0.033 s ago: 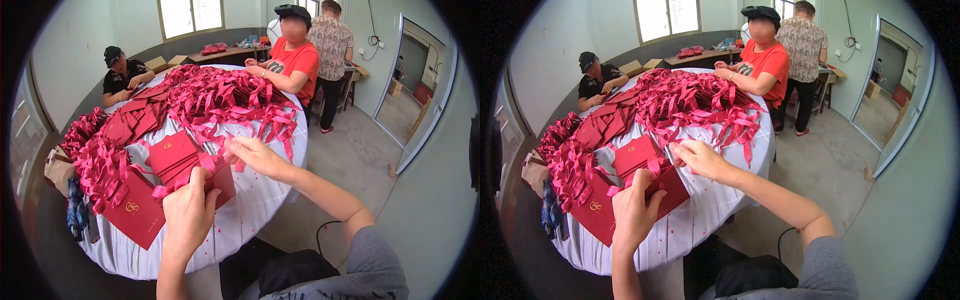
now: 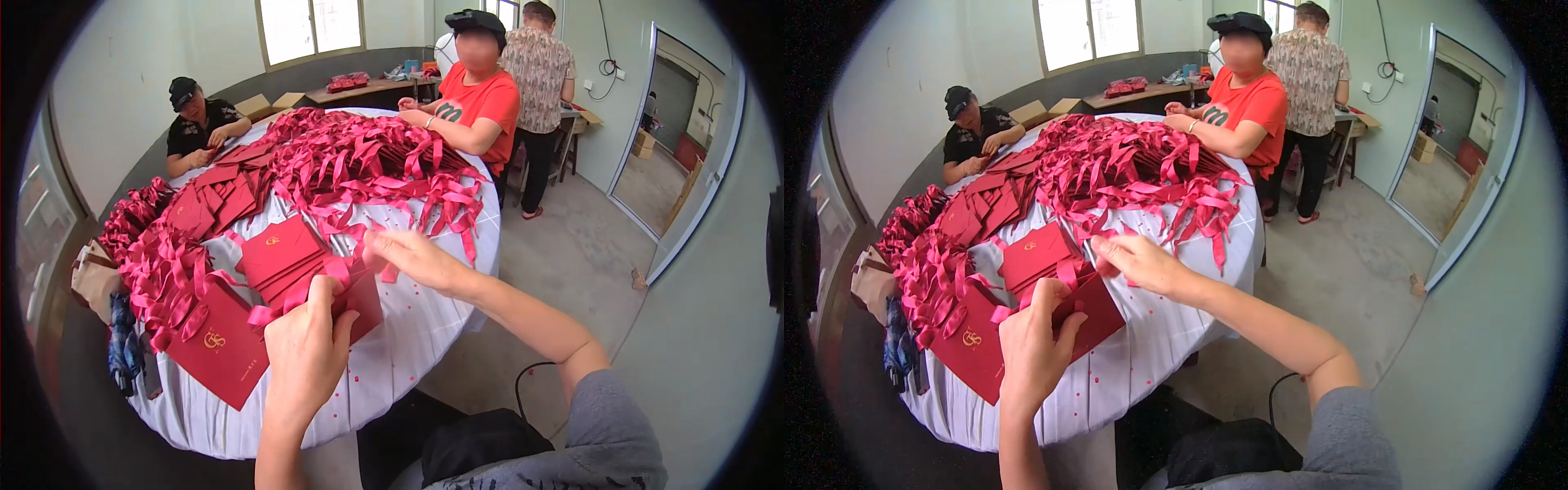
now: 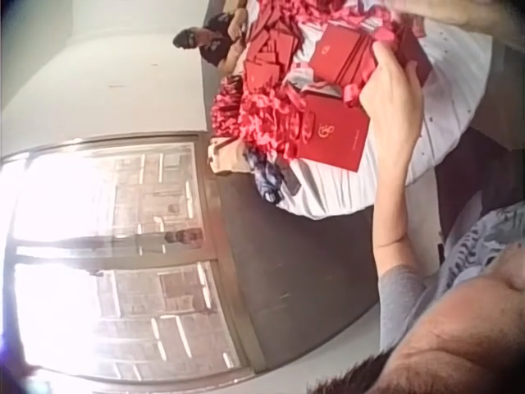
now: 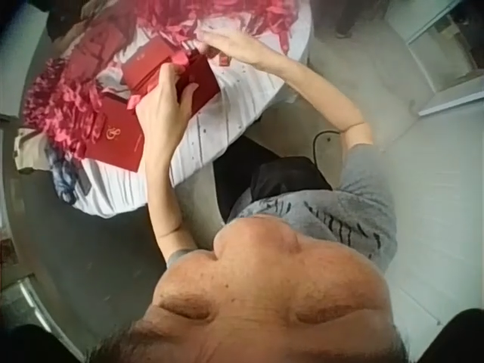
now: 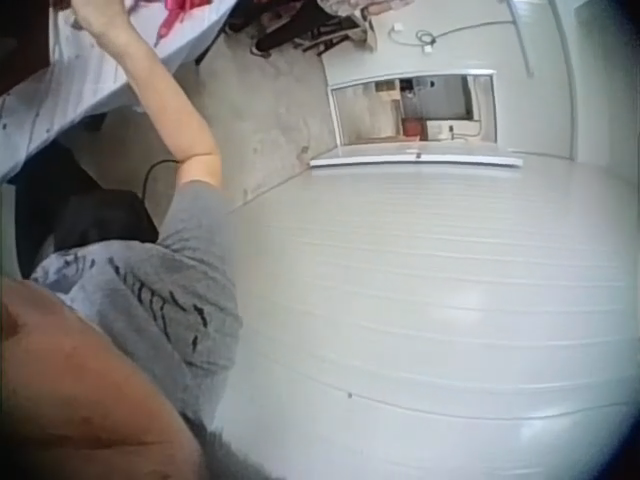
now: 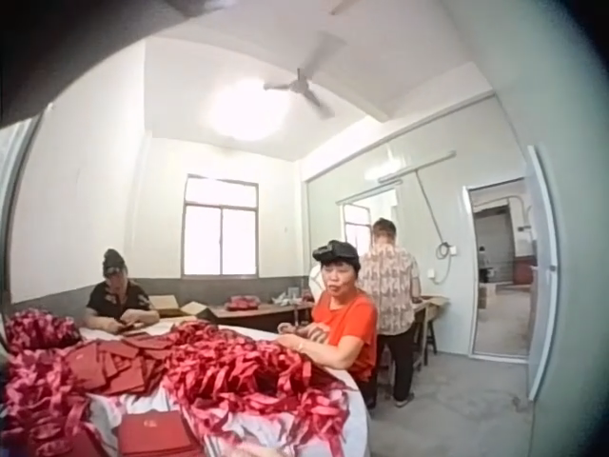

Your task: The person attaches ribbon handles to red gift bags by threading the ribbons through the holes in each bag by hand.

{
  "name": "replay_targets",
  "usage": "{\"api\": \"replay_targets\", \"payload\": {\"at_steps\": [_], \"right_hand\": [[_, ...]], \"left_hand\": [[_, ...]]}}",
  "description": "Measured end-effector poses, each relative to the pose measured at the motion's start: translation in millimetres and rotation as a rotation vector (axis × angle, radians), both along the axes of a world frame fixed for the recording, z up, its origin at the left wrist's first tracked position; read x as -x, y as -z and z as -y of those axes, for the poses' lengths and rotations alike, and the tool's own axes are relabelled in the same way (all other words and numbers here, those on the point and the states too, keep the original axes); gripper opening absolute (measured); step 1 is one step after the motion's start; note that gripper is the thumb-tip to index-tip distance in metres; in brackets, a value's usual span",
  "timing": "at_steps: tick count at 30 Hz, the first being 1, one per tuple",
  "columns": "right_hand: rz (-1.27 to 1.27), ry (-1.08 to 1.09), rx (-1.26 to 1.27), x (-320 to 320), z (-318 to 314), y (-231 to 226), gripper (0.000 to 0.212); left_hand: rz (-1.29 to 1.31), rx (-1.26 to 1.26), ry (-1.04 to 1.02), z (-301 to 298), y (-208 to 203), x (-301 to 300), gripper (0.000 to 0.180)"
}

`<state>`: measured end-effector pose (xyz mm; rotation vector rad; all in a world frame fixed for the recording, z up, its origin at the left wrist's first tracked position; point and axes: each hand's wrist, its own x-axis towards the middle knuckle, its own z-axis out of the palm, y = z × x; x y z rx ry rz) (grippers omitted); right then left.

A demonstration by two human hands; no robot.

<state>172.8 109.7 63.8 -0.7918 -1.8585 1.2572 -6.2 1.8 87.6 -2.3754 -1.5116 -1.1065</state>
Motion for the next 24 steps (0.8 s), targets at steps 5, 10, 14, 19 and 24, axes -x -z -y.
{"api": "replay_targets", "payload": {"at_steps": [5,10,14,19,24], "right_hand": [[-0.211,-0.134,0.272,5,3,16,0.045],[-0.263,-0.287,0.232,21,6,-7,0.043],[-0.224,-0.199,0.008,31,-3,-7,0.037],[-0.028,-0.076,-0.071,14,8,-30,0.028],[-0.176,-0.044,0.034,38,7,-23,0.019]], "left_hand": [[-0.008,0.000,-0.002,-3,0,-9,0.030],[0.020,0.027,-0.014,-1,-3,-9,0.031],[-0.017,0.085,-0.062,-2,0,2,0.032],[0.004,-0.031,0.025,-15,5,-9,0.035],[0.028,-0.055,0.032,-10,15,7,0.031]]}}
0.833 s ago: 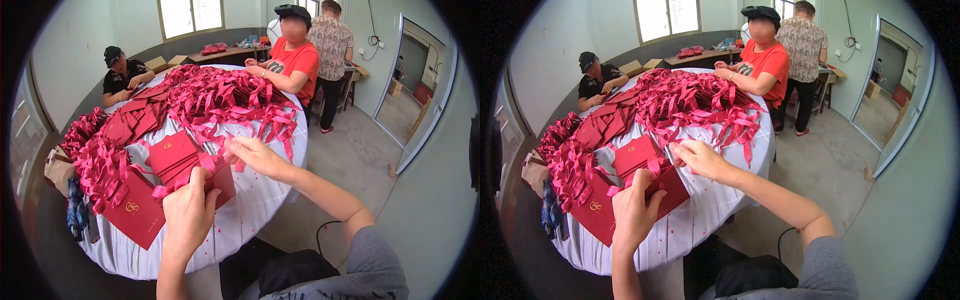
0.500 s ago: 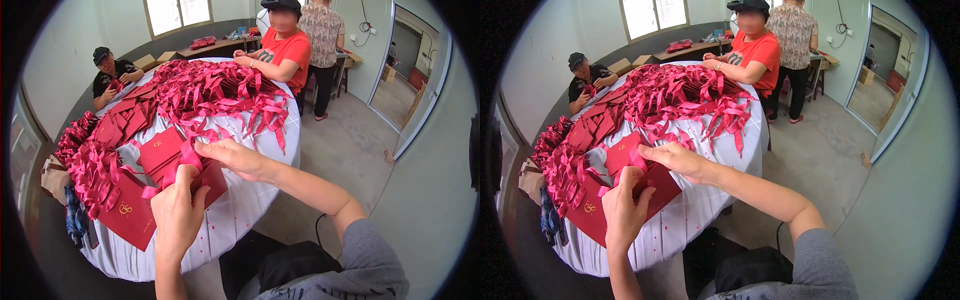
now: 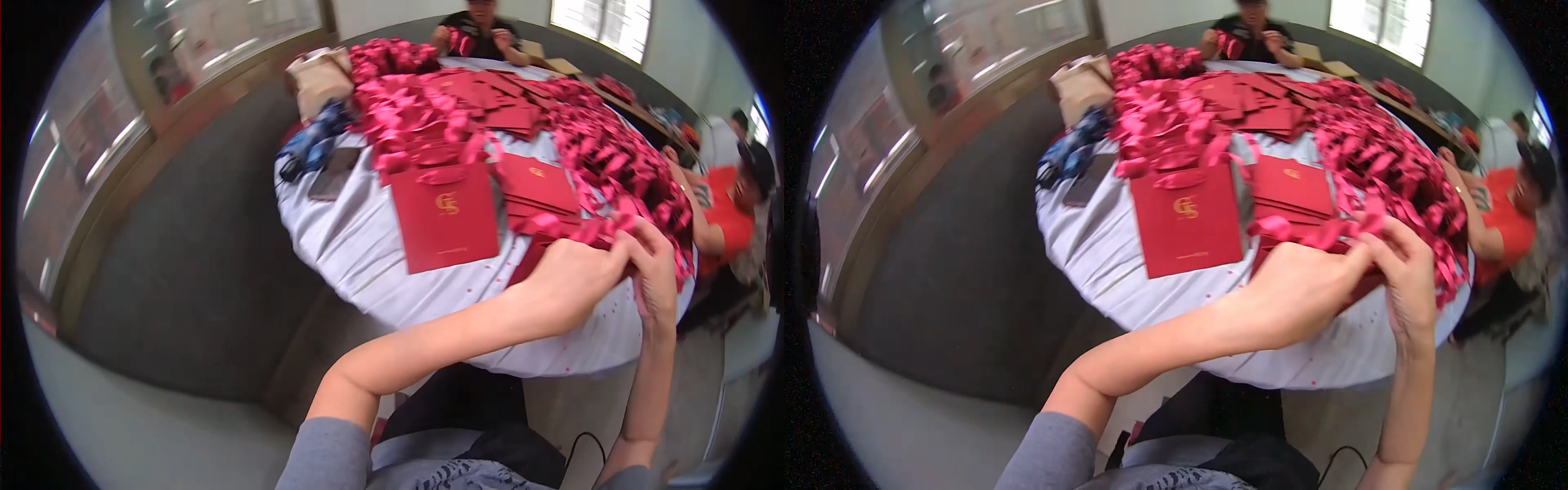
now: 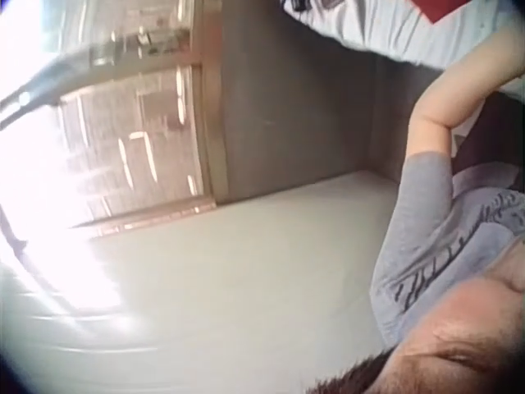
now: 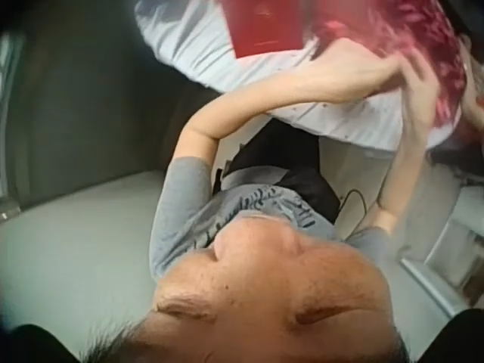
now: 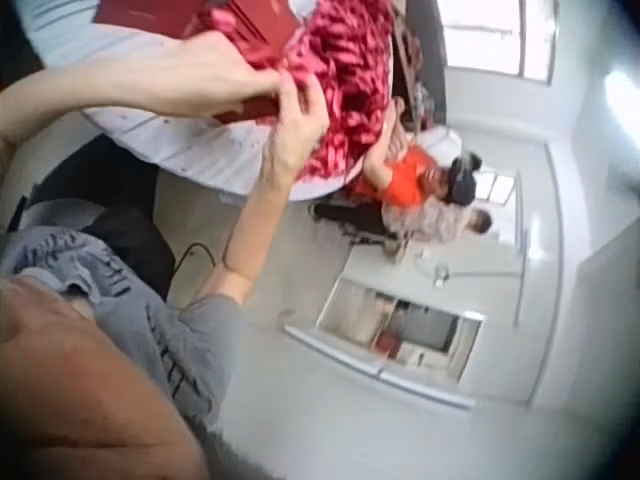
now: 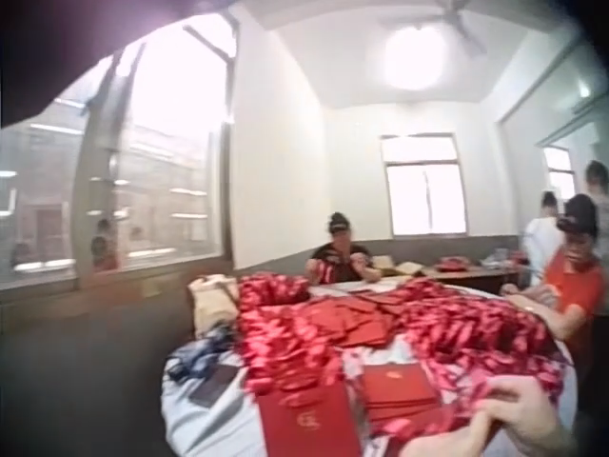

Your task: The person attaches ribbon handles to red gift bags by threading the ribbons through the holes in each bag by hand.

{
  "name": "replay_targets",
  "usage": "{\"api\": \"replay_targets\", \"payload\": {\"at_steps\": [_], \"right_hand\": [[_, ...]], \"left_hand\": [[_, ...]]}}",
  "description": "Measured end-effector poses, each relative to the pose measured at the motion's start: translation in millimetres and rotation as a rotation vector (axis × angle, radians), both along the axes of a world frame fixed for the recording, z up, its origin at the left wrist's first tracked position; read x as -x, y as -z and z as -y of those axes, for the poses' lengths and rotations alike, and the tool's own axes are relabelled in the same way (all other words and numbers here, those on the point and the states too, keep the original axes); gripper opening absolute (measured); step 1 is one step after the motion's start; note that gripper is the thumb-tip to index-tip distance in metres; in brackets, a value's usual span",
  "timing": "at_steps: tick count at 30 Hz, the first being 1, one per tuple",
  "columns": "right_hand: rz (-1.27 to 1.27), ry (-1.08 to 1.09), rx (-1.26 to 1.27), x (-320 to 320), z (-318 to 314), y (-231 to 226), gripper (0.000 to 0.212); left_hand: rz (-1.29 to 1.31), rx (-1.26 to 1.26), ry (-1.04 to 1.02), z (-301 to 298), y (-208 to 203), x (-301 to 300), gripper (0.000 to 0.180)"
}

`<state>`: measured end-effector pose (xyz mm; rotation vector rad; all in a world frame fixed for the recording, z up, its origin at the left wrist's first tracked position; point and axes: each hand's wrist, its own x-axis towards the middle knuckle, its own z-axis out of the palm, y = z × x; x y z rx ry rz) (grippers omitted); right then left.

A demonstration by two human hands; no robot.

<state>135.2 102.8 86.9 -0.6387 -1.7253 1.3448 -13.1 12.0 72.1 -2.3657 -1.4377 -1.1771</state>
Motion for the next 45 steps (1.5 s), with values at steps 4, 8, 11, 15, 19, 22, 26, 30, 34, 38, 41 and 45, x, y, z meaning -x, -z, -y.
{"api": "replay_targets", "payload": {"at_steps": [4,8,11,15,19,22,26,30,34,38,41,45], "right_hand": [[-0.131,0.024,0.040,-2,-11,11,0.030],[-0.172,0.089,0.000,-31,-25,3,0.043],[-0.181,0.093,0.018,-48,-32,6,0.047],[-0.206,0.036,0.083,-56,-37,7,0.054],[-0.386,-0.103,0.211,-22,-18,6,0.057],[-0.493,-0.093,0.253,-14,-8,2,0.055],[-0.516,-0.102,0.219,-27,0,-7,0.042],[-0.407,-0.002,0.097,-21,2,-6,0.019],[-0.529,-0.054,0.091,-6,6,-8,0.014],[-0.189,0.174,-0.146,-21,-4,-6,0.022],[0.282,0.138,-0.047,-25,-14,-9,0.049],[0.330,-0.146,-0.027,-19,-8,-6,0.046]], "left_hand": [[0.025,-0.019,0.007,6,3,2,0.035],[-0.015,-0.072,0.023,0,2,-10,0.036],[-0.010,-0.127,0.015,-5,2,-15,0.036],[-0.001,-0.109,-0.008,-17,2,-17,0.038],[0.004,0.098,-0.117,-1,-1,-1,0.048],[0.007,0.120,-0.071,2,-5,1,0.069],[-0.035,0.109,-0.002,-4,-12,-8,0.057],[-0.074,0.202,-0.090,0,-17,-7,0.057],[-0.049,0.197,-0.107,3,-18,-2,0.062],[-0.045,0.208,-0.102,3,-21,-11,0.064],[-0.055,0.176,-0.102,3,-19,-9,0.066],[0.020,0.149,-0.086,3,-15,-8,0.077]]}}
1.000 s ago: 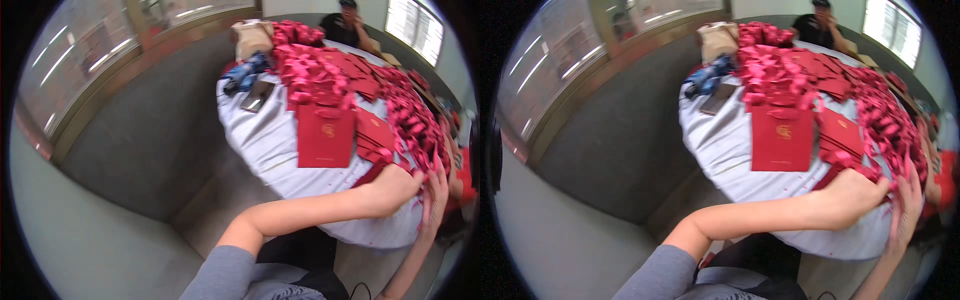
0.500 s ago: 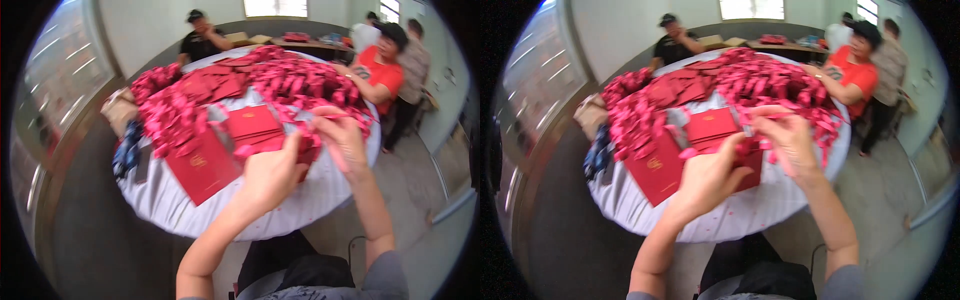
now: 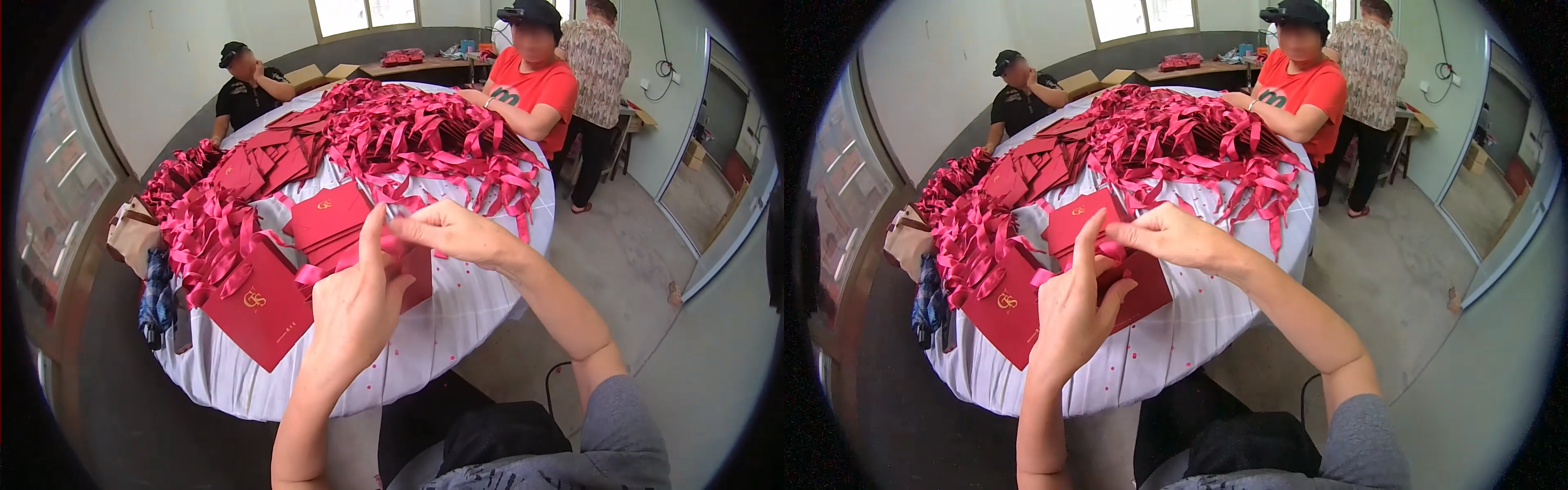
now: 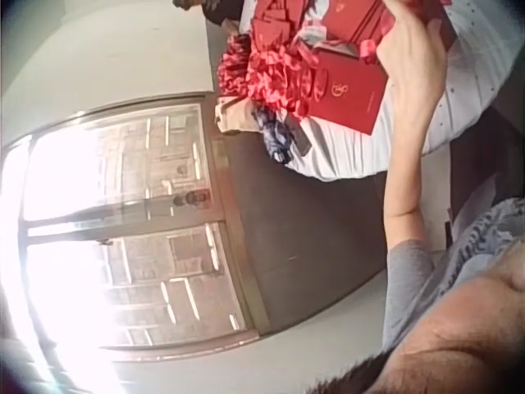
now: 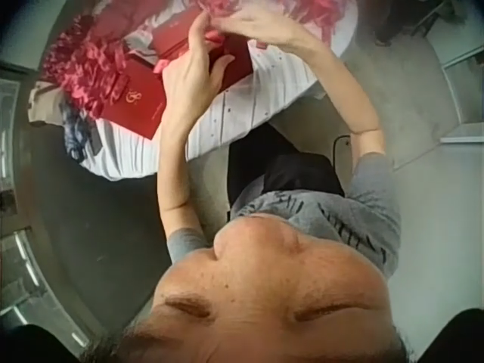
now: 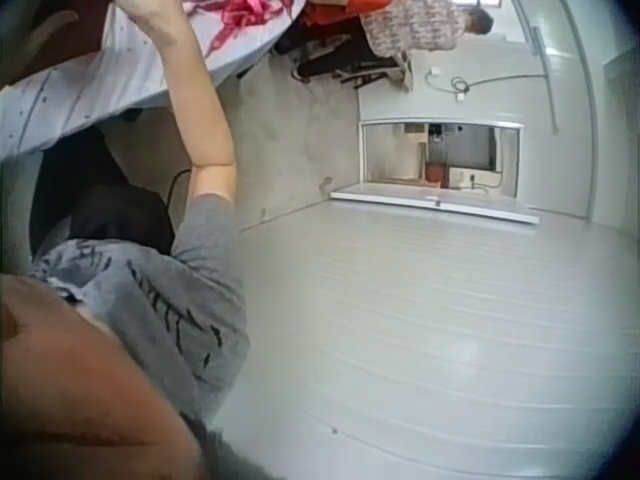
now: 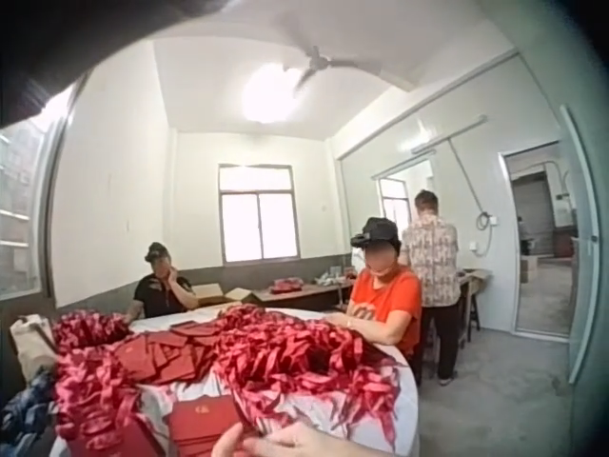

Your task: The person attaches ribbon handles to red gift bags by threading the ribbons through the holes in each bag by hand.

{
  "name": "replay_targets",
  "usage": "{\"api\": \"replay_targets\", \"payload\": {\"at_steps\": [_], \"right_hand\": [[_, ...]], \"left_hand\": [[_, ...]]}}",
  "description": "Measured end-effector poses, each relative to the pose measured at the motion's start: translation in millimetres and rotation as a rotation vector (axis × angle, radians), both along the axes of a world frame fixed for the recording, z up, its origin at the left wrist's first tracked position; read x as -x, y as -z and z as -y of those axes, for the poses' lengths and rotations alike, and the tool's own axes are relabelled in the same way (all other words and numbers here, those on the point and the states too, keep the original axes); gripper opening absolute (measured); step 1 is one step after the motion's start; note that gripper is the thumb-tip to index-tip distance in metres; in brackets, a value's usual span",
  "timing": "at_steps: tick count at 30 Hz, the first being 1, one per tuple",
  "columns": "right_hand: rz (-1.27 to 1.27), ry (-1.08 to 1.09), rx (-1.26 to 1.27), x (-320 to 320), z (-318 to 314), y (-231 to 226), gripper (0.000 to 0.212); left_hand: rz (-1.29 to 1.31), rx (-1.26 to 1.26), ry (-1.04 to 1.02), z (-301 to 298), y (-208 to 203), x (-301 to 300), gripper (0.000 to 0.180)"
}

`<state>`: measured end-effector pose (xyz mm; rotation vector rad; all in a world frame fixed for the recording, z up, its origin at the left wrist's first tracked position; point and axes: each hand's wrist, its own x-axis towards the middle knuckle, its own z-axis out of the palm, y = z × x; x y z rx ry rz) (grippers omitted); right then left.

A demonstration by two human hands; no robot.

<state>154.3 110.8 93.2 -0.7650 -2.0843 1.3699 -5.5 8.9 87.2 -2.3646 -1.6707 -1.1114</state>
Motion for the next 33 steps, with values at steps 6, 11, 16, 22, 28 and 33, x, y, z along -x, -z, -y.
{"api": "replay_targets", "payload": {"at_steps": [6,11,16,22,28,33], "right_hand": [[0.092,0.166,-0.206,-1,-4,-2,0.033],[-0.120,-0.002,0.017,0,2,-4,0.023],[-0.416,-0.053,0.286,11,1,8,0.022],[-0.591,-0.020,0.218,17,7,3,0.017],[-0.768,-0.035,0.217,16,5,3,0.017],[-0.842,0.048,0.081,25,2,8,0.016]], "left_hand": [[-0.019,-0.072,0.027,-2,1,-1,0.093],[-0.002,-0.038,0.002,1,-2,-3,0.097],[-0.016,-0.120,0.002,0,-1,-4,0.098],[0.051,-0.065,0.007,4,-7,-7,0.101],[0.067,-0.131,0.061,-1,-4,-9,0.101],[-0.069,-0.088,0.033,-1,-3,-4,0.091]]}}
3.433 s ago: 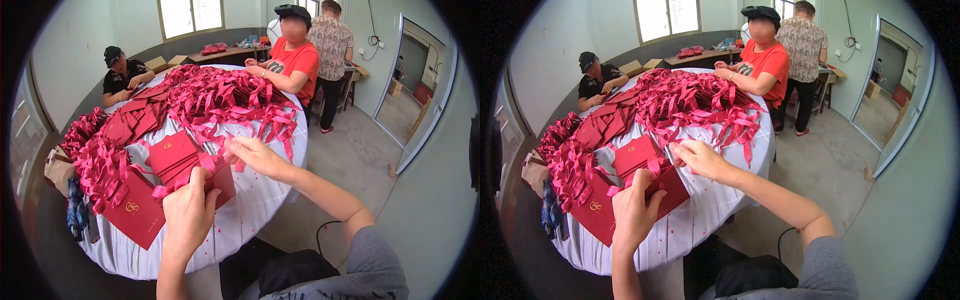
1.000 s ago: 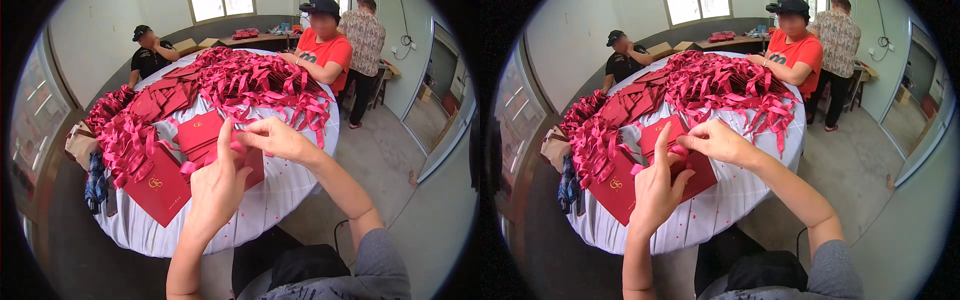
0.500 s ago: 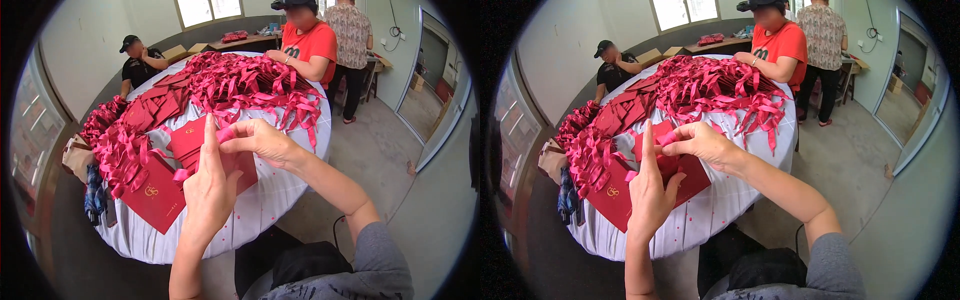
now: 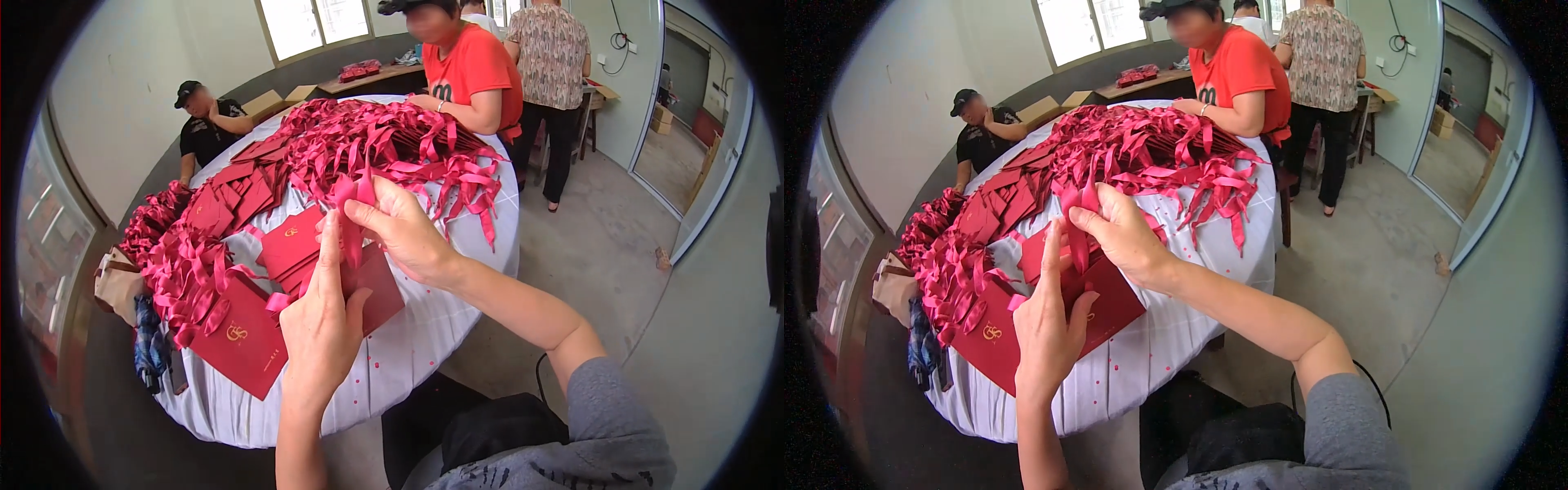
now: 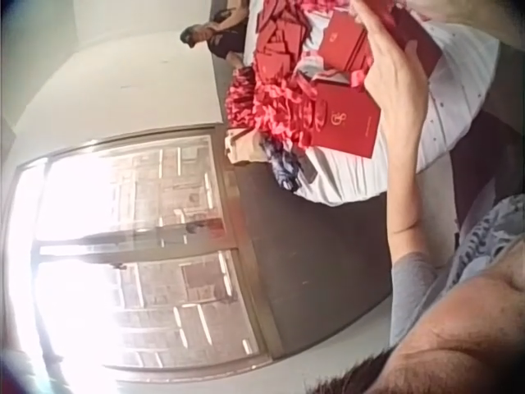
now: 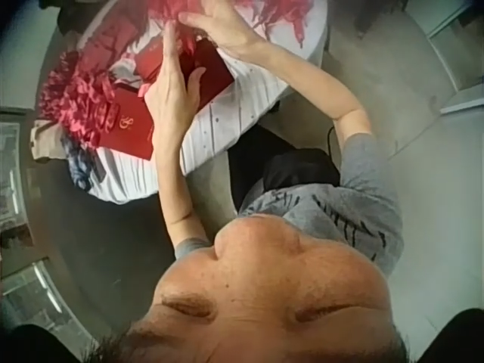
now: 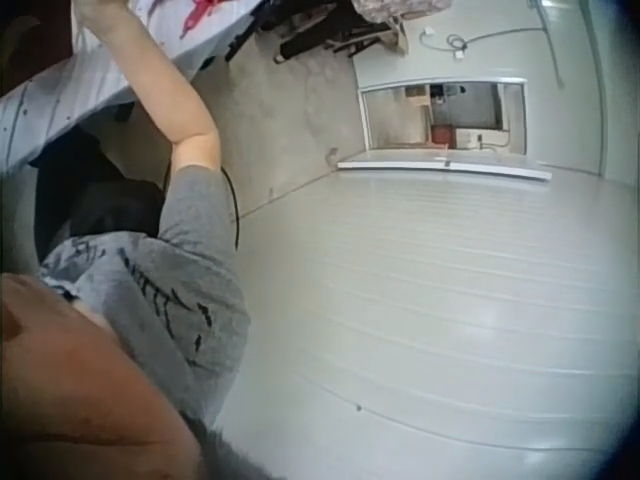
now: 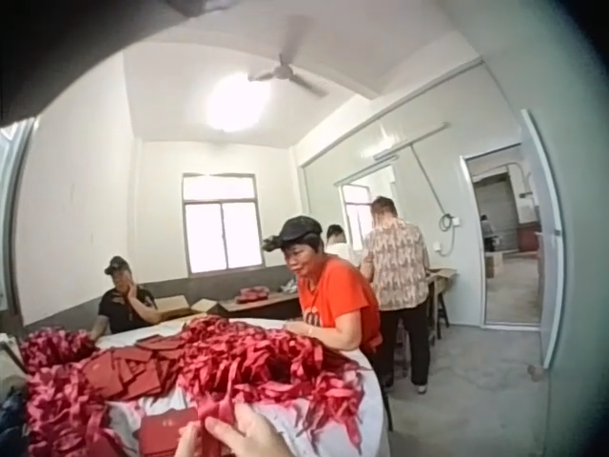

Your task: The person attaches ribbon handles to red gift bags by threading the ribbons through the holes in each bag by hand.

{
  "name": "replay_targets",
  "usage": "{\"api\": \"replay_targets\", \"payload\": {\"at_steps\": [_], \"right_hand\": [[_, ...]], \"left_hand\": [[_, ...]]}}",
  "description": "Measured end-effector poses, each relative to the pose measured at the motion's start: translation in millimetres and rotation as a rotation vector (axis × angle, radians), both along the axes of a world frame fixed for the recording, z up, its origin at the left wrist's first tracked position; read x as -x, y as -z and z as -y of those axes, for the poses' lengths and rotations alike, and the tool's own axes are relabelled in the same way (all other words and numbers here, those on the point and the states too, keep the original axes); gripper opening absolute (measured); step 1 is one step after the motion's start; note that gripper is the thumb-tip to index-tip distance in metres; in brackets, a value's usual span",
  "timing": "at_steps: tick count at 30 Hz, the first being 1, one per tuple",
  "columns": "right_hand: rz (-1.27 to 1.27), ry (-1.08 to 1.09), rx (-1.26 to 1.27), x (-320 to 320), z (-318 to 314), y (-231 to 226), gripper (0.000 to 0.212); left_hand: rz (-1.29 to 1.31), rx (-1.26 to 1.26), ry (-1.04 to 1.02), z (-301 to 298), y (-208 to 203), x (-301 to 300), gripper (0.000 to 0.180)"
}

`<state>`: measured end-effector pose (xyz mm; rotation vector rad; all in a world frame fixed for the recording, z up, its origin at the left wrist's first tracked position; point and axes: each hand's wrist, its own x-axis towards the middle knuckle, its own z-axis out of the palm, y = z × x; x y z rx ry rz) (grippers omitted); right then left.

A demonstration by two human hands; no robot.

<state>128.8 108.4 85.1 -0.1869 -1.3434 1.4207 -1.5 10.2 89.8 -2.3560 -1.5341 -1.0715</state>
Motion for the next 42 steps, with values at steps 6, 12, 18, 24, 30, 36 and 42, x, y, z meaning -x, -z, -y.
{"api": "replay_targets", "payload": {"at_steps": [6,12,18,24,30,36,42], "right_hand": [[-0.029,-0.013,0.052,-2,4,-4,0.012],[-0.213,-0.120,0.039,0,-8,-10,0.016],[-0.256,-0.210,0.118,-3,-6,-14,0.027],[-0.362,-0.397,0.224,1,-18,-16,0.031],[-0.420,-0.388,0.264,3,-30,-12,0.024],[0.007,-0.345,0.078,-8,-30,9,0.033],[0.237,-0.121,-0.061,-3,-11,23,0.028]], "left_hand": [[-0.094,0.000,-0.027,8,-8,-5,0.060],[-0.140,-0.059,-0.014,6,-6,-3,0.044],[-0.106,-0.001,-0.023,9,-11,-6,0.041],[-0.056,0.018,-0.019,9,-10,-6,0.039],[-0.071,-0.027,0.013,2,-7,-2,0.039],[-0.018,0.031,0.017,0,-8,0,0.038],[-0.043,-0.006,0.021,-3,-7,4,0.037]]}}
